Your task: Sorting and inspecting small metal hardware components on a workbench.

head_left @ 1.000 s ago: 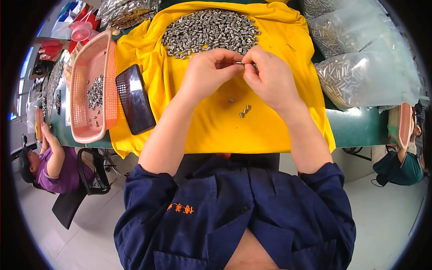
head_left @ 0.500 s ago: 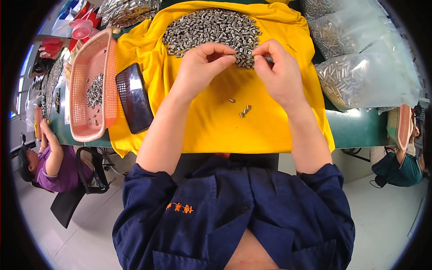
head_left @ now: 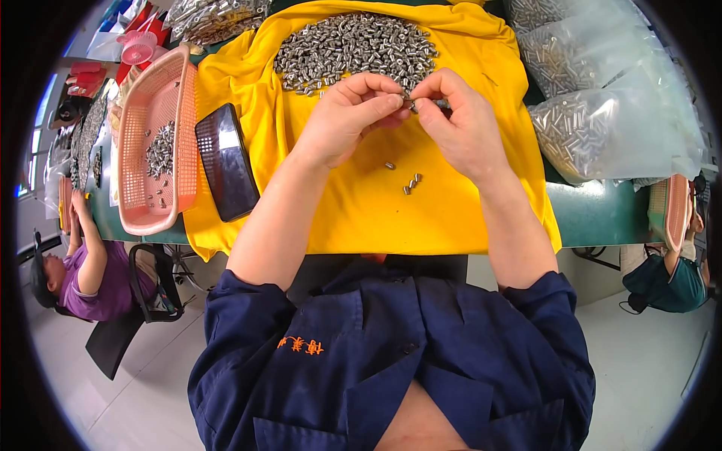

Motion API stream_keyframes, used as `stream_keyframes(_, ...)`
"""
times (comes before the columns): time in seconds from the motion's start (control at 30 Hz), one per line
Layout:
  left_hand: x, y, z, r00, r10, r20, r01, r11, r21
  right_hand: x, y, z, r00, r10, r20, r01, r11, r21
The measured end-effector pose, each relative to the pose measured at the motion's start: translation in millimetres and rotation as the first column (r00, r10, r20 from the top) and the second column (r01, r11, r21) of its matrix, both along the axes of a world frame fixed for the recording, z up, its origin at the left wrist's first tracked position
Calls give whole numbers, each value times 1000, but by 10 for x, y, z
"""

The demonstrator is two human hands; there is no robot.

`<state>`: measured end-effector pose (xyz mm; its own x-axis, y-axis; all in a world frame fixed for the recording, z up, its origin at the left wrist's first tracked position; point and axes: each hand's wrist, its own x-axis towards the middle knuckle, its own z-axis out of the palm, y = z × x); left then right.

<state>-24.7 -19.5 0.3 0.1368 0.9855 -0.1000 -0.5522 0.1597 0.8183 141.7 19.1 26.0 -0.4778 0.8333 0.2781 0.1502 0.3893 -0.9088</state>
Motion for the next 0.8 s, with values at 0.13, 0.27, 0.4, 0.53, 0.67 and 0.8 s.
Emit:
stream_keyframes(0.13,10,7,-13,1000,15,-6,-15,1000,24,-9,-7,-4,1000,4,-6,-5,999,-37)
stream_keyframes(0.27,25,14,-9,995,34,-92,-29,998,54,-6,-8,-14,1000,-19,11,19,1000,-11)
stream_keyframes(0.4,36,11,-7,994,31,-105,-25,998,52,-7,-12,-19,1000,-14,15,14,1000,-5)
stream_keyframes(0.53,37,3,-4,994,40,-99,-36,998,48,-3,-43,28,995,-6,97,6,1000,7)
stream_keyframes(0.67,33,1,-25,960,90,-265,-66,993,99,-15,-35,-5,984,-40,175,7,984,180)
stream_keyframes(0.8,62,-2,1,964,95,-250,-81,994,69,-17,-27,-27,991,-20,133,1,990,141)
